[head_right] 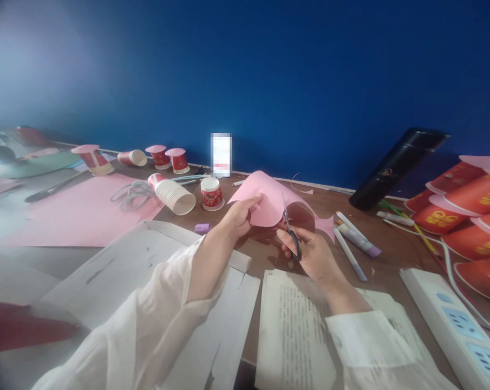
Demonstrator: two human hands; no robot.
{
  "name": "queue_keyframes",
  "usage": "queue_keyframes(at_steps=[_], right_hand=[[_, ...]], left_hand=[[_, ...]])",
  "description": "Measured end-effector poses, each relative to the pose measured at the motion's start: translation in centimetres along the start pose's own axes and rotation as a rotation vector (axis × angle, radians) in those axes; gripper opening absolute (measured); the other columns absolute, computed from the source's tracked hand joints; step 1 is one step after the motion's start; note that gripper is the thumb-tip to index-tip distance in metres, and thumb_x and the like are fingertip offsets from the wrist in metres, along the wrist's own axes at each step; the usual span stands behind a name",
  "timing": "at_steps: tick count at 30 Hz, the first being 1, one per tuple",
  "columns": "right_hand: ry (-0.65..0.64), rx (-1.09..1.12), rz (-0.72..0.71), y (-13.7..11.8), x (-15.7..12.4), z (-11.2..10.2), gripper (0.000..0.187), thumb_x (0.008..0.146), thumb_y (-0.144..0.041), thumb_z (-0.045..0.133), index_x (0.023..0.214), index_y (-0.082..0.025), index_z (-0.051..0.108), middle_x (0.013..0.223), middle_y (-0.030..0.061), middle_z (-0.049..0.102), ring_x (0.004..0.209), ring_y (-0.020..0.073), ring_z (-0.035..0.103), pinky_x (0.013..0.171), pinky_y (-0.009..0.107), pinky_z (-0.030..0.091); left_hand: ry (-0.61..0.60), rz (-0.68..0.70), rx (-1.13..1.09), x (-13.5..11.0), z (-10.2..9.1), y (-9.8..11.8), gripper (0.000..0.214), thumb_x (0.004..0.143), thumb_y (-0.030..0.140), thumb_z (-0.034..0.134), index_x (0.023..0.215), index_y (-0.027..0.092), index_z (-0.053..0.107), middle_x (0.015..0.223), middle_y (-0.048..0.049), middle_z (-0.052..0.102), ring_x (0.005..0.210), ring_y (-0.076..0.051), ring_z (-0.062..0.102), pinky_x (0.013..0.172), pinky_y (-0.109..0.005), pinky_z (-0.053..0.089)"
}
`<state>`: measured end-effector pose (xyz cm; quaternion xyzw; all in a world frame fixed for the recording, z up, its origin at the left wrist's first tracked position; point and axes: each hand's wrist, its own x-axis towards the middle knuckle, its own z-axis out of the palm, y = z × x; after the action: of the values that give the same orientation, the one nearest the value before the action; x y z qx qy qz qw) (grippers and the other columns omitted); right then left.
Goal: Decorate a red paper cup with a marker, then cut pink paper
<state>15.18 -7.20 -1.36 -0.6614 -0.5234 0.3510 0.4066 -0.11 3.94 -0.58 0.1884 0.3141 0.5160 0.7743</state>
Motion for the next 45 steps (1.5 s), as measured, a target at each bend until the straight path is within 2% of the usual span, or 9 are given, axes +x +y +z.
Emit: queue_keyframes(at_steps=[3,9,15,19,29,37,45], right_hand=[[0.004,-0.007,-0.006,-0.22,-0.07,0.03,0.045,0.076,-0.067,0.068,0.073,-0.022,0.068,0.065,0.0025,0.066,0.058,0.0159,0.059,0.051,0.026,0.046],[0.002,-0.025,-0.020,0.00,0.01,-0.02,0.044,0.077,-0.067,0.067,0.073,-0.023,0.068,0.065,0.0016,0.066,0.059,0.0156,0.061,0.053,0.026,0.046],[-0.015,0.026,0.004,0.32,0.10,-0.01,0.044,0.076,-0.067,0.068,0.088,-0.024,0.073,0.065,0.0008,0.065,0.058,0.0172,0.059,0.050,0.028,0.047],[-0.017,-0.002,-0.025,0.25,0.11,-0.03,0.044,0.077,-0.065,0.068,0.088,-0.024,0.074,0.066,0.0017,0.065,0.060,0.0172,0.059,0.053,0.028,0.047],[-0.061,-0.008,-0.055,0.40,-0.07,-0.27,0.050,0.081,-0.063,0.066,0.114,-0.026,0.074,0.067,0.0010,0.064,0.061,0.0170,0.057,0.054,0.030,0.046],[-0.075,0.005,-0.038,0.64,0.01,-0.31,0.053,0.081,-0.063,0.065,0.118,-0.025,0.073,0.068,0.0006,0.063,0.062,0.0166,0.056,0.056,0.029,0.045],[-0.060,-0.017,-0.055,0.36,-0.04,-0.25,0.052,0.081,-0.064,0.066,0.115,-0.025,0.074,0.067,0.0014,0.063,0.060,0.0172,0.057,0.055,0.029,0.045]], left_hand=[[-0.077,0.017,0.062,0.25,-0.22,-0.03,0.017,0.074,0.017,0.078,0.089,0.012,0.071,0.083,-0.0066,0.072,0.076,-0.016,0.067,0.087,-0.033,0.055],[-0.062,0.027,0.087,0.28,-0.25,-0.03,0.016,0.077,0.017,0.075,0.092,0.013,0.072,0.090,-0.0080,0.071,0.084,-0.018,0.067,0.094,-0.036,0.052],[-0.060,0.030,0.106,0.16,-0.21,0.04,0.019,0.076,0.019,0.076,0.094,0.015,0.072,0.097,-0.0098,0.072,0.104,-0.023,0.066,0.101,-0.040,0.050],[-0.070,0.029,0.122,0.03,-0.20,0.23,0.021,0.075,0.022,0.076,0.095,0.019,0.072,0.098,-0.0095,0.073,0.110,-0.025,0.065,0.101,-0.041,0.050],[-0.069,0.008,0.144,-0.10,-0.36,0.63,0.011,0.074,0.022,0.077,0.081,0.021,0.070,0.087,-0.0076,0.072,0.103,-0.025,0.068,0.097,-0.039,0.052],[-0.049,0.005,0.145,0.13,-0.52,0.74,0.017,0.070,0.019,0.080,0.084,0.022,0.070,0.089,-0.0085,0.073,0.105,-0.026,0.068,0.097,-0.040,0.051],[-0.075,0.026,0.178,0.09,-0.49,0.73,0.012,0.072,0.025,0.079,0.080,0.021,0.070,0.089,-0.0080,0.073,0.102,-0.025,0.068,0.097,-0.040,0.052]])
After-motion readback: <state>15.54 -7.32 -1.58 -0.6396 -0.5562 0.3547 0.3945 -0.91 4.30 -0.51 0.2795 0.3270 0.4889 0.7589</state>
